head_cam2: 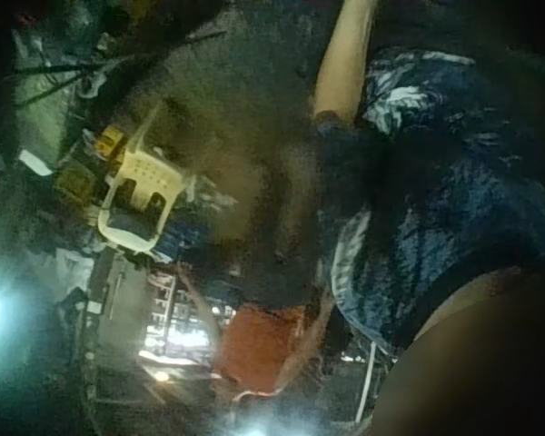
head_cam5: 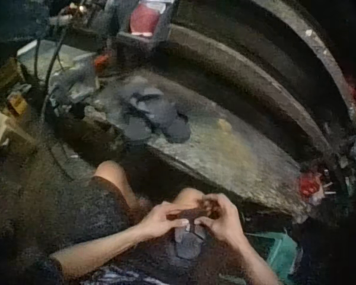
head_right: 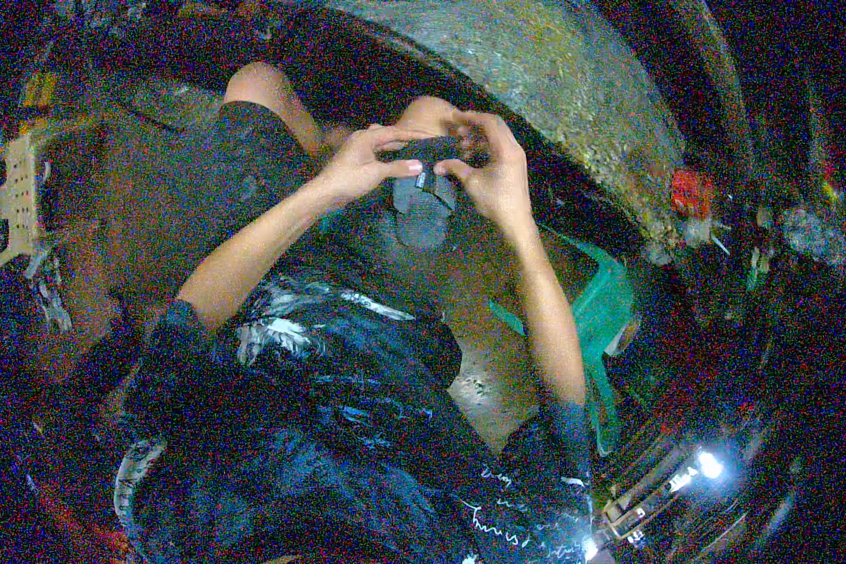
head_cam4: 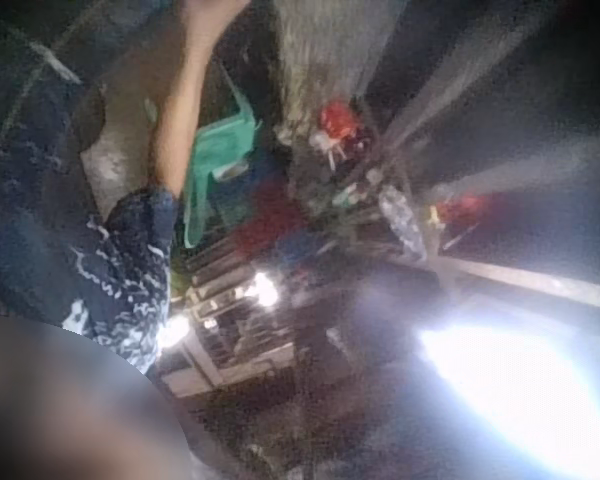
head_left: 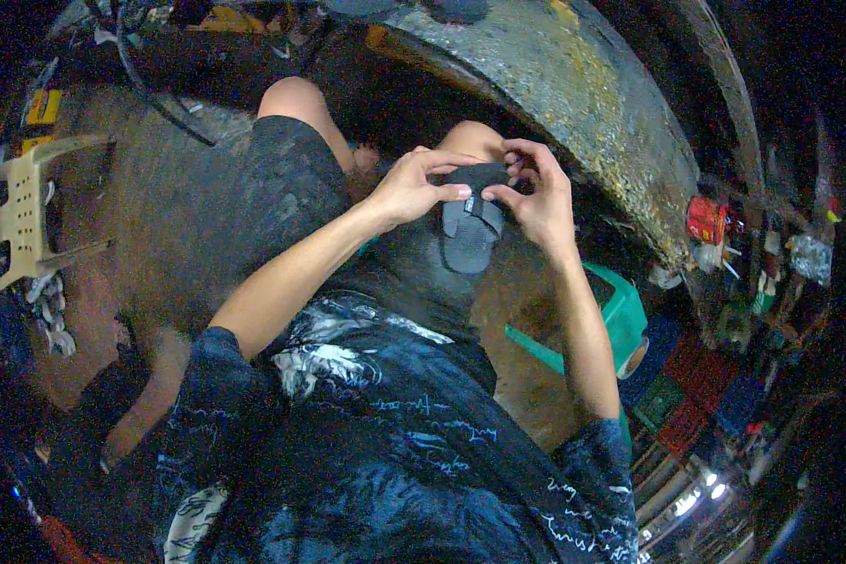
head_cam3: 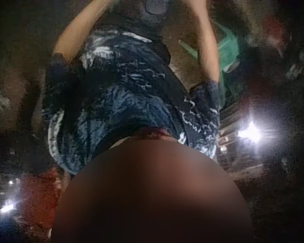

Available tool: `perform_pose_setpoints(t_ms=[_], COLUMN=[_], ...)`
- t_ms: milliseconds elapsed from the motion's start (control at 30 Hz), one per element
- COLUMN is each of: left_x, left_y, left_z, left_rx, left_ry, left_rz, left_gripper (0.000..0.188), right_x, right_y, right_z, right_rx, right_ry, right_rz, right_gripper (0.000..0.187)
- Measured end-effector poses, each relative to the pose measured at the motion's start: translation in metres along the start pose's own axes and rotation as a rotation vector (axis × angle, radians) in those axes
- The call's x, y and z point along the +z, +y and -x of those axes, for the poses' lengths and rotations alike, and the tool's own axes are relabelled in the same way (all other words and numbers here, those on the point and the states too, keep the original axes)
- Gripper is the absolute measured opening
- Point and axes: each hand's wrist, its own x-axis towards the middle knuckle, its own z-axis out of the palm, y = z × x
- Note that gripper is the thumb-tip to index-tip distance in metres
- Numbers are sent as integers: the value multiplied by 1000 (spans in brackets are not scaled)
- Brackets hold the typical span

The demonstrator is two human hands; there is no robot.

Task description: The person assembles black slipper sandals by pressing the upper straps onto the soles. They handle multiple pairs one at a time, aligning and pressing the components together, then placing the finished slippers on a nearby table.

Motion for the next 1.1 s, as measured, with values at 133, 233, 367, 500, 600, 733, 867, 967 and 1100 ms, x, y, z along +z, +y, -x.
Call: perform_pose_setpoints(t_ms=[133, 233, 367, 500, 600, 733, 867, 967, 1100], left_x=[4, 15, 30, 41, 48, 30, -15, -17, -9], left_y=[-14, -9, 5, 14, 28, 67, 104, 118, 113], left_z=[-12, -9, 1, 17, 30, 45, 83, 100, 89], left_rx=[160, 296, 228, 250, 353, 151, -106, -155, -176], left_ry=[-21, 187, 398, 629, 660, 392, -8, -70, -104], left_rz=[45, -200, -198, 205, 313, 214, 770, 916, 953], left_gripper=[44, 37, 31, 49, 44, 78, 95, 82, 35], right_x=[0, 9, 21, 21, 4, -38, -60, -55, -25], right_y=[44, 69, 65, 27, 8, 14, 14, -11, -56], right_z=[-1, 1, 14, 49, 53, 43, 46, 39, 40], right_rx=[55, 49, 178, 480, 600, 406, 651, 644, 643], right_ry=[-160, -30, 119, 350, 277, -460, 82, -301, -385], right_rz=[-60, -67, -235, -1013, -1232, -1627, -1049, -1127, -998], right_gripper=[43, 38, 50, 84, 96, 76, 66, 64, 61])
